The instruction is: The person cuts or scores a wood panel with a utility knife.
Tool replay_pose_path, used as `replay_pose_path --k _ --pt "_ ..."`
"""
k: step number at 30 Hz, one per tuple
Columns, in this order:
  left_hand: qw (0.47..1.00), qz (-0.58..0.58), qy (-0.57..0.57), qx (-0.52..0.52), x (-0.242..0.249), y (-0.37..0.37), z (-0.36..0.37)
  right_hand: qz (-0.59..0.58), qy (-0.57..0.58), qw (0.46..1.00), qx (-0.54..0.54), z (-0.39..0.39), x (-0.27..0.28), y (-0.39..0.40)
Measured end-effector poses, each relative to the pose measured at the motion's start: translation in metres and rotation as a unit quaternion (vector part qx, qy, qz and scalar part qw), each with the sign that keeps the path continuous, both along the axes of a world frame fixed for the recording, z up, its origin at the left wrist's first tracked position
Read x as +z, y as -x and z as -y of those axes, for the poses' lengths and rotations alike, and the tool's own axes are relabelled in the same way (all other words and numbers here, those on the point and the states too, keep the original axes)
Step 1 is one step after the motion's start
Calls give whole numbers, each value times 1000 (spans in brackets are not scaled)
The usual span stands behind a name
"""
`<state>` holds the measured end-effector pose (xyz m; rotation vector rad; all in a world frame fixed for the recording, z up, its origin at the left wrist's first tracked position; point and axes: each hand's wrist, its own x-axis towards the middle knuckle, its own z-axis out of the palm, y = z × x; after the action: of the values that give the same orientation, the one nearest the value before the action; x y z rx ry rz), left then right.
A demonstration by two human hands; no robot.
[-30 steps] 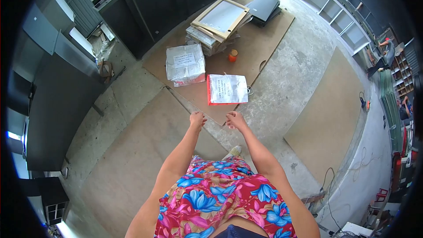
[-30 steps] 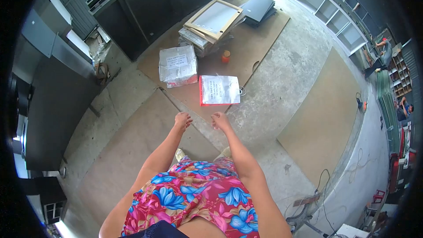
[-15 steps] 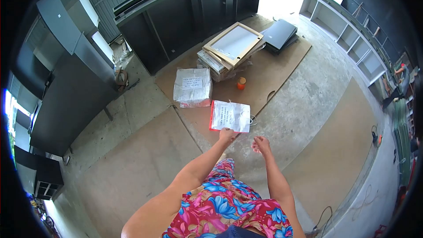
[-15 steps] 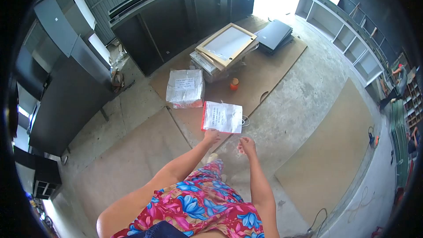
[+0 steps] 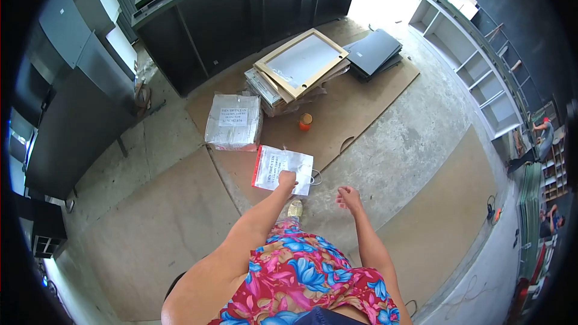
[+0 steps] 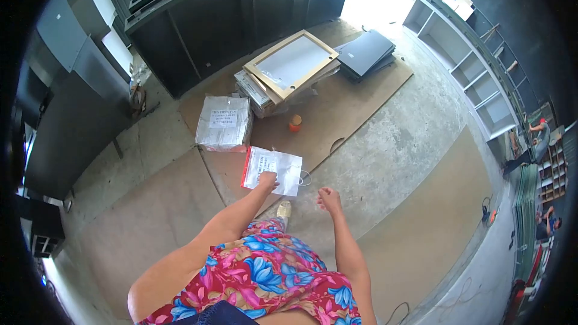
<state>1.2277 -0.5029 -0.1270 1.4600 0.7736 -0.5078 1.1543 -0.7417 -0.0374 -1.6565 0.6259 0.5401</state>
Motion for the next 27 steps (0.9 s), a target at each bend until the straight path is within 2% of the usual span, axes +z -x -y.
replay_pose_path --k 1,4,5,6,8,10,13,17,19,21,27 --pt "1000 18 -10 -16 1 -12 6 6 -2 1000 -10 8 0 -14" --pt "993 75 -64 62 2 -39 32 0 -7 1000 -13 26 -4 -35" --pt "995 70 -62 -26 6 -48 29 -2 -12 1000 2 29 -3 -43" --pt "993 96 -42 -47 -4 -58 31 4 -16 1000 21 29 -1 -59" --pt "997 64 -35 32 0 -71 40 -12 -7 999 29 27 -3 -83" --pt "997 43 -37 48 -7 -85 40 -31 -1 999 41 24 -7 -104" --pt "996 45 -7 79 -11 -103 37 -1 -5 995 99 20 -10 -146" --pt "992 31 0 126 27 -134 49 32 9 986 165 17 12 -194" --pt "990 47 -3 134 14 -153 62 57 21 979 194 26 12 -213" --pt "985 49 17 165 9 -173 87 70 25 972 221 45 17 -229" --pt "990 22 5 139 24 -219 211 41 46 972 227 158 30 -271"
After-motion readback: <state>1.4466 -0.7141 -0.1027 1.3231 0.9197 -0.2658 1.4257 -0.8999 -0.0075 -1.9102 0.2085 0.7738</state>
